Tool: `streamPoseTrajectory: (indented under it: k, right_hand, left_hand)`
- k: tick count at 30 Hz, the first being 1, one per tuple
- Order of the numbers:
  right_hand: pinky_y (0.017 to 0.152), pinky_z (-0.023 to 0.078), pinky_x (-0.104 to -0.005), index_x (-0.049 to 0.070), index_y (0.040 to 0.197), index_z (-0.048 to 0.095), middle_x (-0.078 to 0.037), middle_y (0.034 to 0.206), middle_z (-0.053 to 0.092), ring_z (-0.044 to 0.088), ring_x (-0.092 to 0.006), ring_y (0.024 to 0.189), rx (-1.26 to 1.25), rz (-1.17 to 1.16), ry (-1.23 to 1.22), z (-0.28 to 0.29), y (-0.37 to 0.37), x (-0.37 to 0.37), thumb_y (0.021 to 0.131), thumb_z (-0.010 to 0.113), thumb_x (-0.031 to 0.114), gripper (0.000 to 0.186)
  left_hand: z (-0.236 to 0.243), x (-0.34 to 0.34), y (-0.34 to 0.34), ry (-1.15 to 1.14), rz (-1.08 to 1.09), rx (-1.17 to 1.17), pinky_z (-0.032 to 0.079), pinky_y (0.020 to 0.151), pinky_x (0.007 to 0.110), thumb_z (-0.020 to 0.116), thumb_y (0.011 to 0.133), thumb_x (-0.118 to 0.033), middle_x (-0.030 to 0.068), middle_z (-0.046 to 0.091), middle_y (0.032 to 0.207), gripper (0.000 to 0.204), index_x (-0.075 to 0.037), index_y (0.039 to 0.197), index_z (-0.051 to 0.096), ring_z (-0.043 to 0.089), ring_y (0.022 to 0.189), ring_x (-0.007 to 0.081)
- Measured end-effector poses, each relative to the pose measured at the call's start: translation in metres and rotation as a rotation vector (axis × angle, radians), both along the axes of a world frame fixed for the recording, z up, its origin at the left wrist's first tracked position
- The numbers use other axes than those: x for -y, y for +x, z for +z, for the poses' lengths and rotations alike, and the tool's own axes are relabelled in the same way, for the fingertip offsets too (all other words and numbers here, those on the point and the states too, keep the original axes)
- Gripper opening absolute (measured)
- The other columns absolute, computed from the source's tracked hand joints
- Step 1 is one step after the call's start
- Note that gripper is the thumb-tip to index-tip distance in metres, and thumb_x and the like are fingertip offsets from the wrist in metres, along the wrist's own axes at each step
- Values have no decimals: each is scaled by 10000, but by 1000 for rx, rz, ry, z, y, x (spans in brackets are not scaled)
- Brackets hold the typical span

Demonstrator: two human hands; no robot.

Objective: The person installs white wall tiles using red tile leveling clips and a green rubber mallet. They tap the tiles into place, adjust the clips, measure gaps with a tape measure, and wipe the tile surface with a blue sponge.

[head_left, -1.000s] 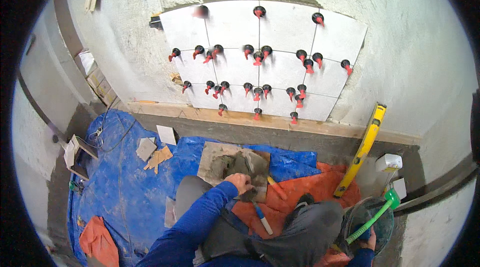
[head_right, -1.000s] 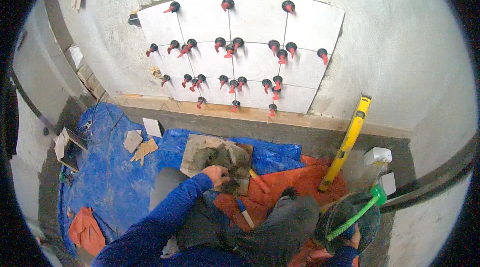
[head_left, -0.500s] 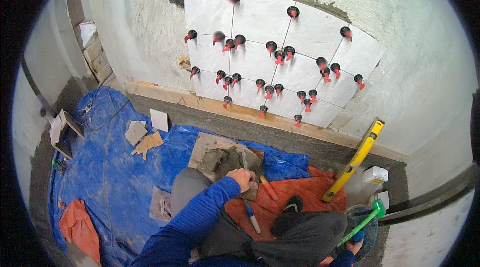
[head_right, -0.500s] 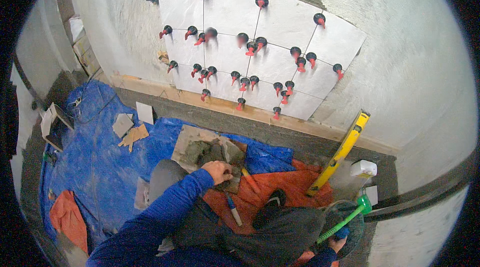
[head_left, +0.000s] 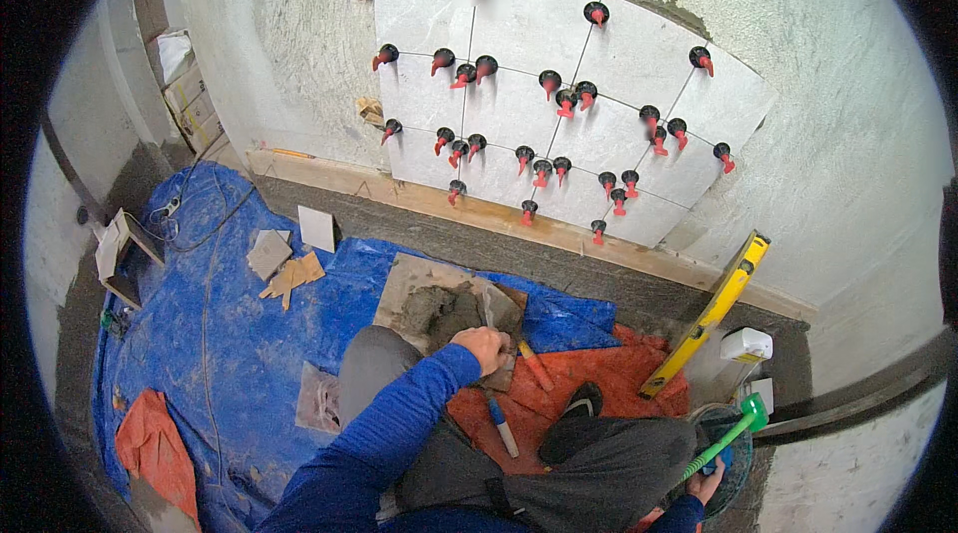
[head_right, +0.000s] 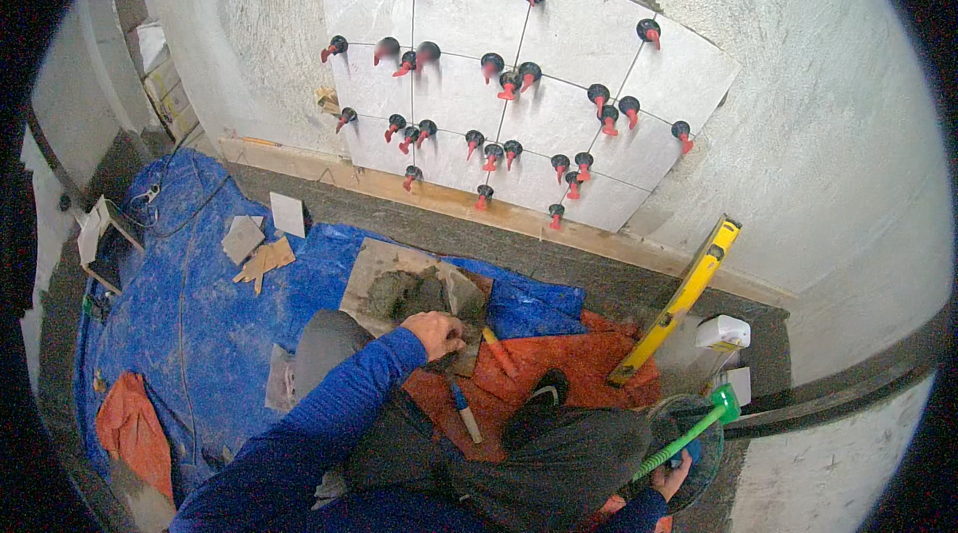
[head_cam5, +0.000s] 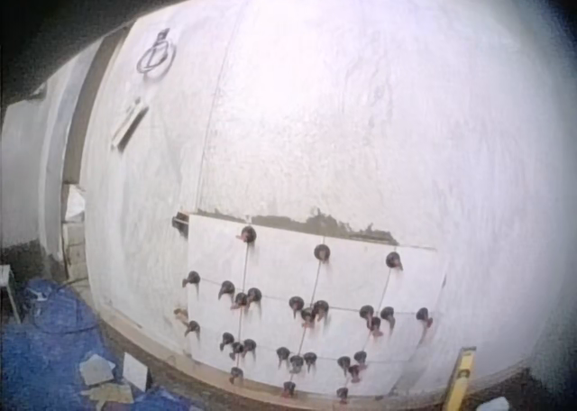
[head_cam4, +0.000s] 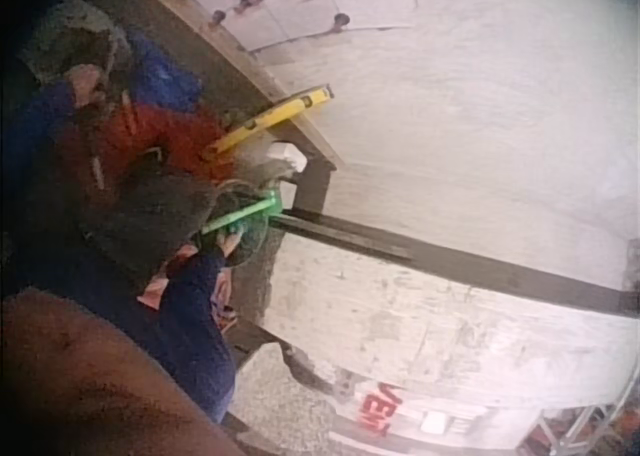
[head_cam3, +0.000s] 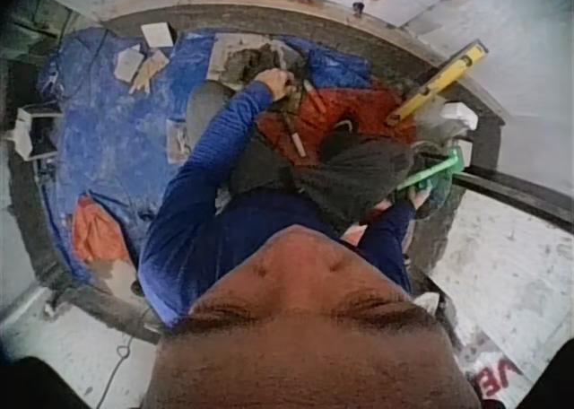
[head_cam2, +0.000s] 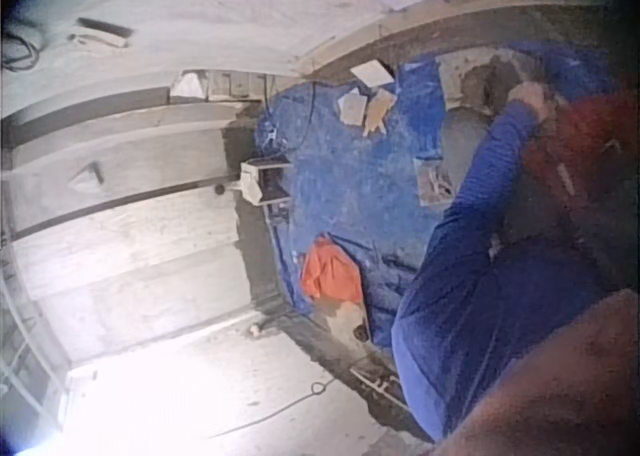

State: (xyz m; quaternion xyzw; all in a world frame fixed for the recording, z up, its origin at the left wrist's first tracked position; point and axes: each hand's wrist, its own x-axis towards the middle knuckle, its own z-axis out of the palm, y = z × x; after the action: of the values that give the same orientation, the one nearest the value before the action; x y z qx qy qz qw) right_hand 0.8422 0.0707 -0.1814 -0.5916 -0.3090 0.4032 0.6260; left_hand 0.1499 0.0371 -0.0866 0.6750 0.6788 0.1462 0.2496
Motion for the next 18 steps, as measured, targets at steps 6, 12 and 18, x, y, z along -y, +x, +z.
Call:
streamPoseTrajectory:
  k: [6, 12, 18]
  right_hand:
    - [902, 512, -464, 82, 1251, 583, -92, 1131, 617, 602, -319, 1036, 21, -83, 47, -30, 16, -8, 860, 662, 318, 464]
    - [874, 520, -396, 80, 1274, 610, -69, 1121, 656, 631, -292, 986, -428, -241, -40, 23, -36, -13, 966, 596, 379, 429]
    - [951, 528, -494, 108, 1263, 631, -83, 1157, 667, 642, -330, 1046, -392, 65, -136, 36, -51, -13, 961, 639, 500, 495]
  left_hand:
    - [0, 4, -3, -46, 26, -52, 544, 919, 511, 681, 922, -457, 176, 736, 1087, 394, -130, 1138, 720, 687, 1061, 397]
    - [6, 4, -2, -106, 31, -65, 543, 932, 515, 673, 928, -470, 189, 734, 1103, 406, -145, 1167, 712, 690, 1066, 402]
    - [3, 3, 1, -65, 53, -45, 548, 914, 508, 664, 927, -382, 195, 742, 1059, 328, -133, 1133, 723, 699, 1038, 407]
